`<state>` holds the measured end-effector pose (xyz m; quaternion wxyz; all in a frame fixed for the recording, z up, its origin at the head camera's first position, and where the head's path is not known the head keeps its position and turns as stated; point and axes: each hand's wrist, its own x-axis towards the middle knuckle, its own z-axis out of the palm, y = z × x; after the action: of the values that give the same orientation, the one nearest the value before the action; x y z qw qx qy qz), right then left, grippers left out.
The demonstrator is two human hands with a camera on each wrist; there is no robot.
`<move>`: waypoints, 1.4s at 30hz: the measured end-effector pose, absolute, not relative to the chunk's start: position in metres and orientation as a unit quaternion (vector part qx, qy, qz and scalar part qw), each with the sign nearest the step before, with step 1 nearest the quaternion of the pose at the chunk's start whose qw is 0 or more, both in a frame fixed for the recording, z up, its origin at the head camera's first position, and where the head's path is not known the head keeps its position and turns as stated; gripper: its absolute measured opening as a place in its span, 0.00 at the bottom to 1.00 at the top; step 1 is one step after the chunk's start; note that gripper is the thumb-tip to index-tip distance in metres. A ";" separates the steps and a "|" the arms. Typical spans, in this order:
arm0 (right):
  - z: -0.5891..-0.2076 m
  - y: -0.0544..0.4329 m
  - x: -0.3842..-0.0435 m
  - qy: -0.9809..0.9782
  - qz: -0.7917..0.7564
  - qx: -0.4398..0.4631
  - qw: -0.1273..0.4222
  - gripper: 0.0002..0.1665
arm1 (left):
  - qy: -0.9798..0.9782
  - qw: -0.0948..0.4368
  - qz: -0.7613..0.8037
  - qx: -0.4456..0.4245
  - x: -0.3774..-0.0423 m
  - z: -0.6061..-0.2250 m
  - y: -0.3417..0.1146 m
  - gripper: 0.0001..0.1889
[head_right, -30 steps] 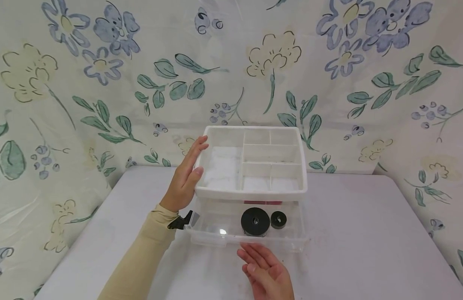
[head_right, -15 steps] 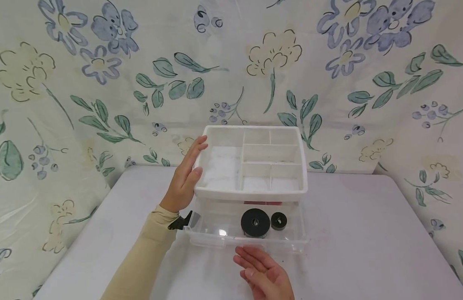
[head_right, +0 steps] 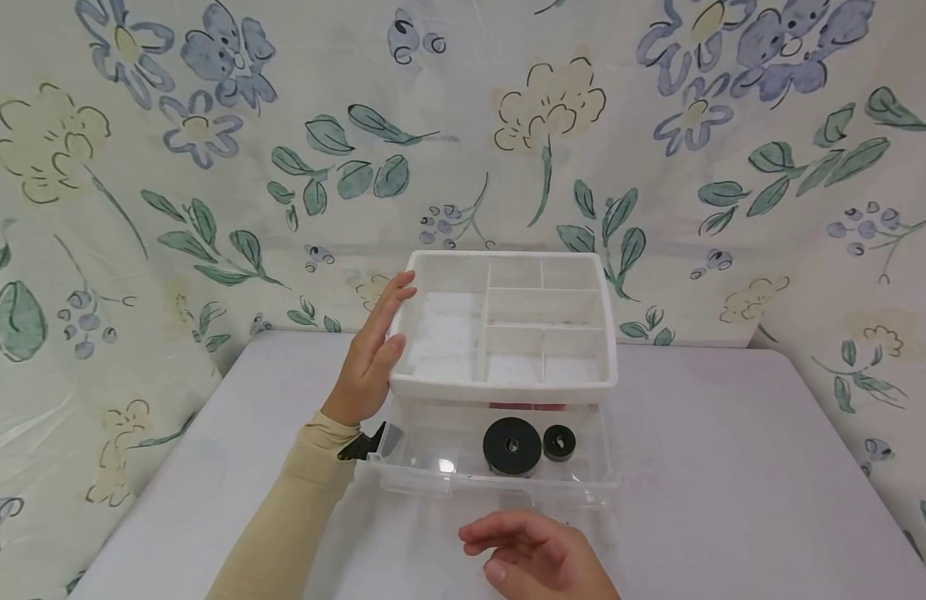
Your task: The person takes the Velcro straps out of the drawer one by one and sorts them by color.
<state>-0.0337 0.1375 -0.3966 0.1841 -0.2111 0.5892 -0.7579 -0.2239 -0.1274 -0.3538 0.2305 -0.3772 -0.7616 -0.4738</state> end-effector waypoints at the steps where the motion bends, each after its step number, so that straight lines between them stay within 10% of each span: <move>1: -0.394 0.139 -0.034 0.591 -0.754 -0.229 0.174 0.20 | -0.762 0.231 -0.473 -0.378 -0.224 -0.354 -0.128 0.28; 21: -0.338 0.158 -0.055 0.710 -0.631 -0.307 -0.057 0.26 | -0.763 0.235 -0.465 -0.382 -0.224 -0.352 -0.128 0.28; 42: -0.318 0.163 -0.094 0.851 -0.431 -0.287 -0.088 0.25 | -0.767 0.235 -0.462 -0.379 -0.224 -0.352 -0.128 0.28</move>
<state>-0.0935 0.1633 -0.3179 -0.0876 -0.2872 0.8508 -0.4312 -0.2239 -0.1280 -0.3525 0.2355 -0.3791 -0.7667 -0.4616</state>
